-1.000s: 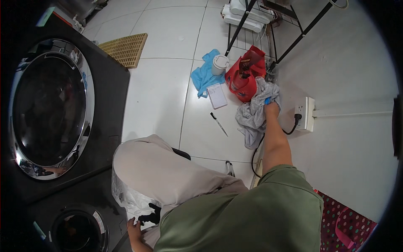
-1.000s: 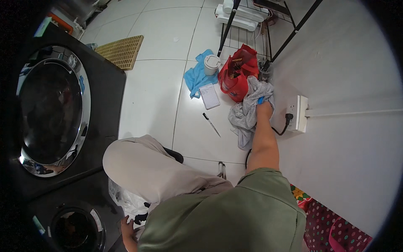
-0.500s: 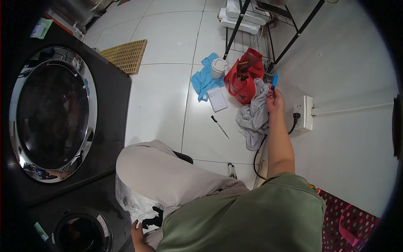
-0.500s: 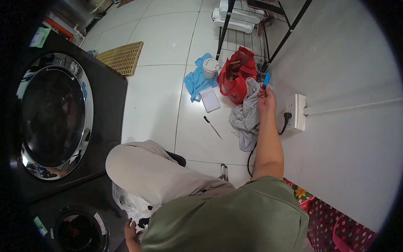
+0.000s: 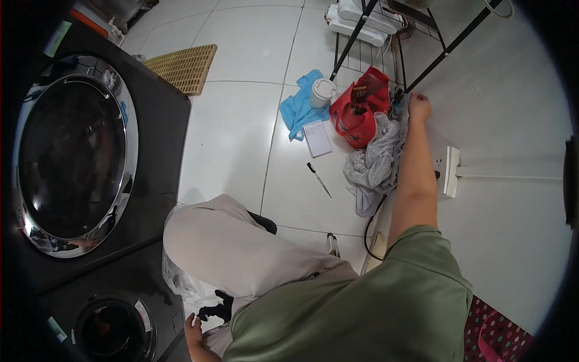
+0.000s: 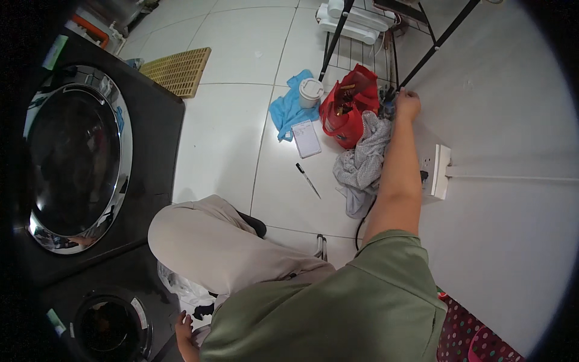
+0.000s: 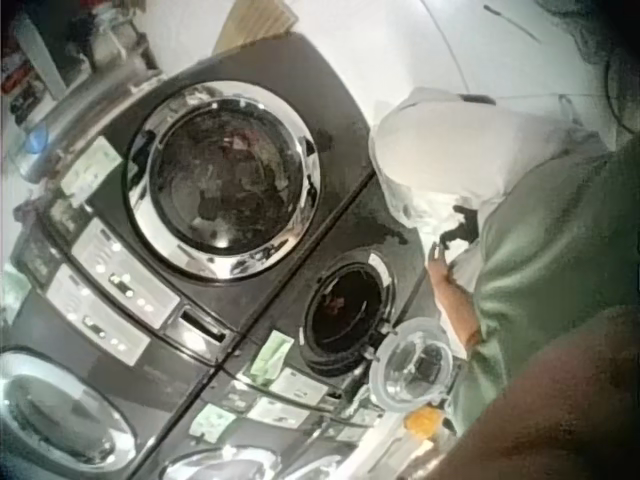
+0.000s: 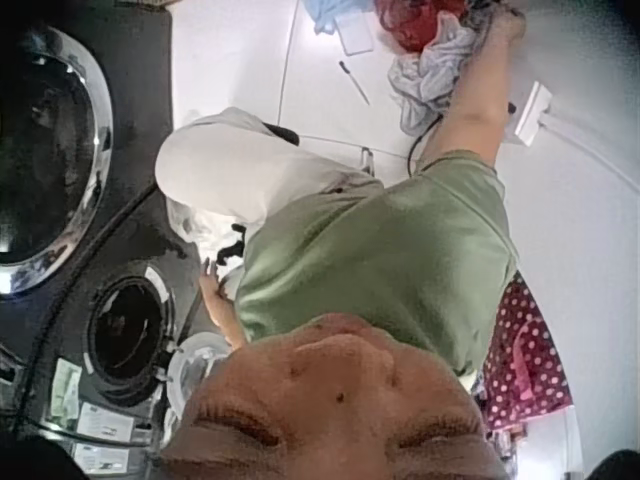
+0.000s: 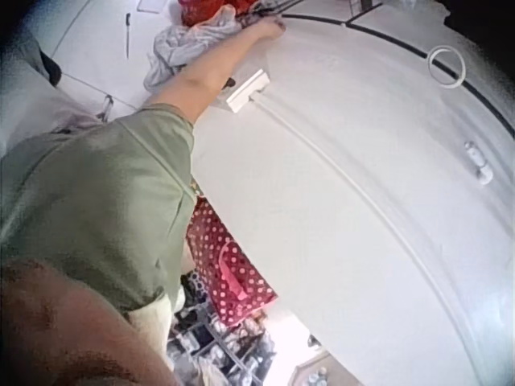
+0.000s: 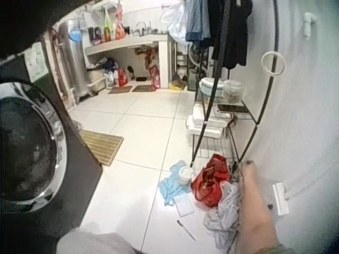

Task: The person loads clothes from a plastic bag into a washing machine, writes on a paper slip with a pen and clips it to the machine, then puts socks into a mesh laundry bag, places it inside the machine, and closes the door.

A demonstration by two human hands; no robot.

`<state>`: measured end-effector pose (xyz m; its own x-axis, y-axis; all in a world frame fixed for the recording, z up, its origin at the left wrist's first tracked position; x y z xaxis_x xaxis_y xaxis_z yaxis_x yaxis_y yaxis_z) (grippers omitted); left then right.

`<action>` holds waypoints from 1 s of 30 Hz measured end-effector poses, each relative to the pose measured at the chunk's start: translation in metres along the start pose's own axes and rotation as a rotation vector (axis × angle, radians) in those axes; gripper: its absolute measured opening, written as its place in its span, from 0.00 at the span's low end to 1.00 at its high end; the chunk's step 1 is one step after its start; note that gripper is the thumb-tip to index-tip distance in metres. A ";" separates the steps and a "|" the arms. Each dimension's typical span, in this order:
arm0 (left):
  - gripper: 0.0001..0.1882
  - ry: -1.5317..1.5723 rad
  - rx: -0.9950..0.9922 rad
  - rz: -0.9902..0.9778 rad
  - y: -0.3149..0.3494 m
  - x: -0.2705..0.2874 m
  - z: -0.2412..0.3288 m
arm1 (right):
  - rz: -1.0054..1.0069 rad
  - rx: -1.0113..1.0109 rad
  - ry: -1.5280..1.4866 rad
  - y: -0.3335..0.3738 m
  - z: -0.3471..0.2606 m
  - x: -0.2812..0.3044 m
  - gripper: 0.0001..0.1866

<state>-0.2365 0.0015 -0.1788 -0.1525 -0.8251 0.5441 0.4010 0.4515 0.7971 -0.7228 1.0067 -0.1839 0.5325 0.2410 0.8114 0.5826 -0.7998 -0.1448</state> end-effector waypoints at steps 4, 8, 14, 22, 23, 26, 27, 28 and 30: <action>0.21 -0.196 -0.110 0.093 -0.008 0.026 -0.031 | -0.265 0.042 0.192 0.064 0.004 -0.025 0.17; 0.20 -0.247 -0.182 0.115 0.011 0.007 0.036 | -0.691 -0.065 0.536 0.190 0.050 -0.033 0.21; 0.19 -0.142 -0.196 0.177 -0.011 0.040 -0.040 | -0.399 0.014 0.360 0.226 0.073 -0.036 0.24; 0.19 -0.169 -0.428 0.235 0.003 0.029 0.017 | -0.544 -0.423 0.144 0.175 0.172 -0.068 0.14; 0.19 -0.159 -0.405 0.254 0.014 0.032 0.013 | -0.396 -0.402 0.004 0.183 0.153 -0.053 0.15; 0.18 -0.171 -0.420 0.262 0.044 0.025 0.048 | -0.161 -0.199 -0.273 0.167 0.102 0.009 0.17; 0.18 -0.168 -0.432 0.274 0.053 0.023 0.055 | -0.098 -0.023 -0.401 0.161 0.080 0.029 0.18; 0.17 -0.163 -0.432 0.294 0.062 0.025 0.053 | -0.102 0.094 -0.505 0.165 0.045 0.041 0.18; 0.16 -0.105 -0.418 0.321 0.075 0.034 0.045 | -0.133 0.284 -0.654 0.169 -0.036 0.080 0.16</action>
<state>-0.2522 0.0228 -0.0892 -0.0442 -0.6196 0.7837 0.7645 0.4840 0.4258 -0.6042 0.8710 -0.1233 0.6528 0.6769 0.3401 0.7575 -0.5889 -0.2819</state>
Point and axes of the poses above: each hand's wrist, its own y-axis away from the middle knuckle, its own x-axis out of the back of the hand, z = x × y, the point moved 10 cm from there along -y, towards the middle knuckle, and after that the axes turned 12 degrees about -z, right-handed, at the moved point
